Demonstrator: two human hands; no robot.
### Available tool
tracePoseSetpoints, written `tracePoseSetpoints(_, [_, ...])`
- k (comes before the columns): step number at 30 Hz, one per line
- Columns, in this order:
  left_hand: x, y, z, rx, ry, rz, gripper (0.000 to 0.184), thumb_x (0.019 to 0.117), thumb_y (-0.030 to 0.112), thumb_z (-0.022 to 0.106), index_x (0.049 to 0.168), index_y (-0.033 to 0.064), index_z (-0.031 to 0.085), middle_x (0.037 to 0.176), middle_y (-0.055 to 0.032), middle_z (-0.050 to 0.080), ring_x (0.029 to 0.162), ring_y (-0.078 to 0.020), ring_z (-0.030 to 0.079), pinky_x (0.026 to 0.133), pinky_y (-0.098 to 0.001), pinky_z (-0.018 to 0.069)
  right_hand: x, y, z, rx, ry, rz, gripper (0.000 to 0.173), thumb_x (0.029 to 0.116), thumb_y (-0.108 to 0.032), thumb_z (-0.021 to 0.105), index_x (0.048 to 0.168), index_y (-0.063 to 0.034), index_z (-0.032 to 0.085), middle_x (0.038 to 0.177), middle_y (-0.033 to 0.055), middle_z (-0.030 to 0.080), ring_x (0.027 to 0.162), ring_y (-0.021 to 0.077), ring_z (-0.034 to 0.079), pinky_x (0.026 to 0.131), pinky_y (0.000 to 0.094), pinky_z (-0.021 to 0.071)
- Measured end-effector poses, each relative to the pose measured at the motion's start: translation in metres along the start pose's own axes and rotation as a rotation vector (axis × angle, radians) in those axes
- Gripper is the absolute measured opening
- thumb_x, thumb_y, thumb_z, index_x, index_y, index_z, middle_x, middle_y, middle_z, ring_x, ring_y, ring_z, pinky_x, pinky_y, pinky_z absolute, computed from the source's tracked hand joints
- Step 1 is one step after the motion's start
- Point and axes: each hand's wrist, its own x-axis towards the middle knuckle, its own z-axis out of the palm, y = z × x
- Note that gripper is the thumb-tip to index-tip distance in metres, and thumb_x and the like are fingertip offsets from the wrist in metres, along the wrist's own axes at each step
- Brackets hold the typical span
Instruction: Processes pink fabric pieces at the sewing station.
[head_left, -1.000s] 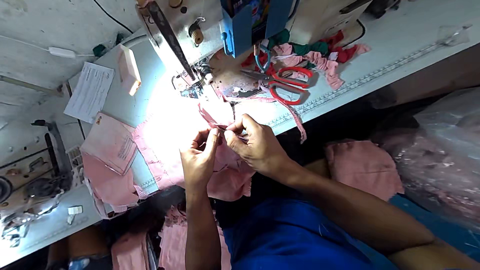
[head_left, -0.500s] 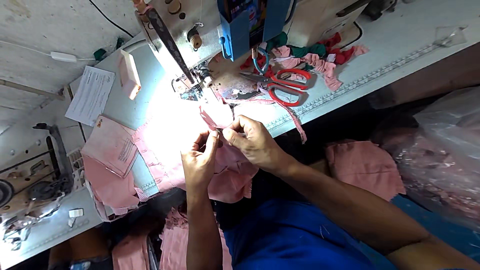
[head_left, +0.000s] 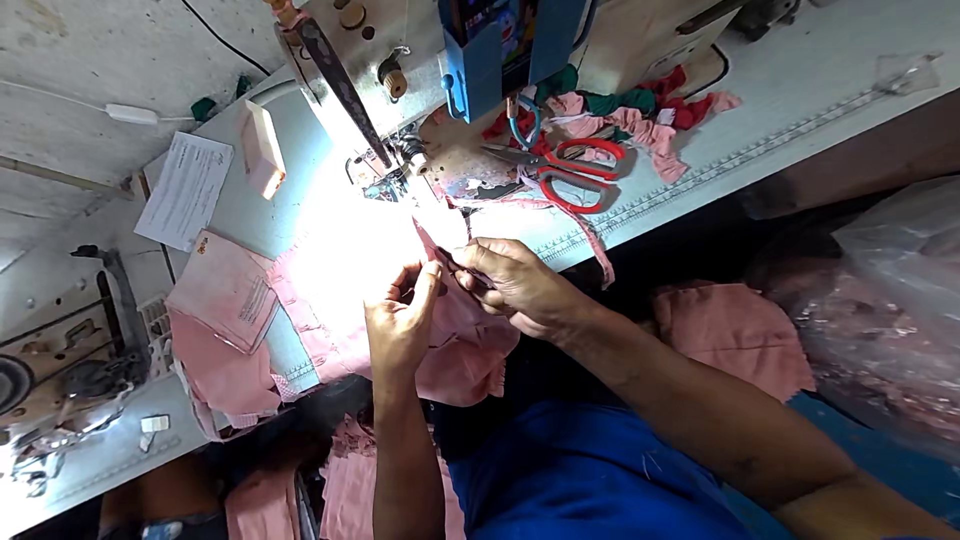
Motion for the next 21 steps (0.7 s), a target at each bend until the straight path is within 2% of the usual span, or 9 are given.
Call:
tracePoseSetpoints(9, [0.0002,-0.0022,0.0032,-0.039,0.012,-0.026,0.011,0.1009,0.009,0.062,0.097,0.0027,0.071,0.081,-0.0045,0.07,0.071,-0.0129,0.068,0.069,-0.0297,0.0602,-0.0005,-0.0004,-0.0006,-0.344,0.086,-0.152,0.017,0.1038,-0.02,0.06,0.093,-0.007,0.063,0.066,0.0021,0.057,0.048,0.0069,0.046,0.045,0.0195,0.0369])
tracePoseSetpoints(13, [0.0007,-0.0009,0.0021,-0.006,0.008,-0.014,0.011,0.101,0.009,0.062,0.096,0.0032,0.071,0.08,-0.0041,0.07,0.071,-0.0125,0.068,0.068,-0.0292,0.0598,0.0011,-0.0026,0.0012,-0.391,0.115,-0.167,0.02,0.1032,-0.022,0.061,0.09,-0.0072,0.061,0.065,0.0024,0.058,0.048,0.0081,0.047,0.044,0.0209,0.0377])
tracePoseSetpoints(18, [0.0001,-0.0006,0.0017,-0.001,0.012,-0.027,0.012,0.1008,0.009,0.063,0.097,0.0024,0.072,0.08,-0.005,0.071,0.071,-0.013,0.068,0.068,-0.0293,0.06,0.0012,0.0007,0.0011,-0.544,0.158,-0.247,0.018,0.1001,-0.026,0.064,0.091,-0.0109,0.063,0.069,0.0,0.063,0.056,0.0083,0.058,0.049,0.0248,0.0467])
tracePoseSetpoints(21, [0.0009,-0.0016,0.003,-0.01,0.024,-0.048,0.013,0.1007,0.01,0.063,0.097,0.0026,0.073,0.08,-0.0053,0.071,0.071,-0.0133,0.069,0.069,-0.0297,0.0601,0.0031,-0.0002,-0.0004,-0.534,0.153,-0.24,0.019,0.1001,-0.026,0.065,0.09,-0.0105,0.063,0.069,0.0,0.063,0.057,0.0083,0.058,0.051,0.0245,0.0463])
